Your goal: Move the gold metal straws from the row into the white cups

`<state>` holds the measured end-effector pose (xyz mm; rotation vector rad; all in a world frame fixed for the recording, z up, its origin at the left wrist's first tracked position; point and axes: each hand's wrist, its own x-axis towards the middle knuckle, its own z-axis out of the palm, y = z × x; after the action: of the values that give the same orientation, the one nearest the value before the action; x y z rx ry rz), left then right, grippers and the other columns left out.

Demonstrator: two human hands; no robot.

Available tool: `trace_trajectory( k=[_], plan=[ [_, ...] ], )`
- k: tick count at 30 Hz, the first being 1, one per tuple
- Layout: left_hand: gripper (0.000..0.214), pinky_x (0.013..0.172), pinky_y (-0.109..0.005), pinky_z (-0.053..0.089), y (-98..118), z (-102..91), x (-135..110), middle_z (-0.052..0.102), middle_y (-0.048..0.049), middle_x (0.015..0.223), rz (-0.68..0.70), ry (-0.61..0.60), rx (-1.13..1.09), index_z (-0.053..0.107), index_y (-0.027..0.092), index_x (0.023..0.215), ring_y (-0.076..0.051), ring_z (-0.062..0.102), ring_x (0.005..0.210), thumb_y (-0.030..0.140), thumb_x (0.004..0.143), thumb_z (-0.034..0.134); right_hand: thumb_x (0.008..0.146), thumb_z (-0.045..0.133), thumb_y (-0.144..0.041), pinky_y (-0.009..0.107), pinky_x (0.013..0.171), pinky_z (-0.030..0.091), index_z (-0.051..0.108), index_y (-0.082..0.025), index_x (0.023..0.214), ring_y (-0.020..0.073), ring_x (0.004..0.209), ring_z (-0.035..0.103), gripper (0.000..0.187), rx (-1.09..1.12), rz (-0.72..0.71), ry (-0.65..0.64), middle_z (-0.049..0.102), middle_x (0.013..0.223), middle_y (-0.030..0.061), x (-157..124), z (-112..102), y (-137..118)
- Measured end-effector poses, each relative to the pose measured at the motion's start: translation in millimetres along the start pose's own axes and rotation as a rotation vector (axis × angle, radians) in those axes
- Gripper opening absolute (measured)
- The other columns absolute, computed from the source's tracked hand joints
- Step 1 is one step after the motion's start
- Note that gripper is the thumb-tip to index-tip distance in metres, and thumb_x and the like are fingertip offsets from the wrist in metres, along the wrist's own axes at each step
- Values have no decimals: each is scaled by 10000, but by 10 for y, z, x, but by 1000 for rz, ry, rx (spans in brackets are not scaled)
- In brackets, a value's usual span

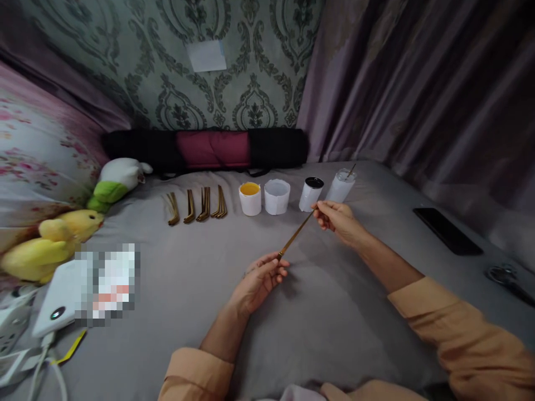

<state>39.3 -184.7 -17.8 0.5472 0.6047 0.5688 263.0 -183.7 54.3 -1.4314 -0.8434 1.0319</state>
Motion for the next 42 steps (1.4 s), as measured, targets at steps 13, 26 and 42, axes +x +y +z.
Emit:
trace_trajectory(
  k=[13, 26, 42],
  plan=[
    [227, 580, -207, 435, 27, -23, 10, 630, -101, 861, -16, 15, -37, 543, 93, 979, -101, 581, 650, 131, 756, 569, 748, 563, -349, 192, 416, 331, 584, -171, 757, 53, 475, 431, 179, -43, -10, -19, 534, 656, 6, 53, 40, -5],
    [179, 570, -209, 435, 75, -17, 19, 625, -102, 808, -40, 88, -86, 548, 81, 944, -106, 572, 634, 132, 773, 530, 733, 581, -349, 201, 402, 340, 596, -178, 731, 60, 469, 439, 171, -38, -30, -8, 537, 646, 10, 117, 31, 5],
    [157, 556, -177, 448, 59, -113, 61, 591, -68, 781, -50, 105, -202, 569, 80, 914, -76, 546, 620, 163, 792, 514, 729, 582, -375, 198, 398, 346, 596, -177, 742, 62, 472, 454, 199, -90, -123, 109, 527, 636, 9, 151, -333, -245]
  ],
)
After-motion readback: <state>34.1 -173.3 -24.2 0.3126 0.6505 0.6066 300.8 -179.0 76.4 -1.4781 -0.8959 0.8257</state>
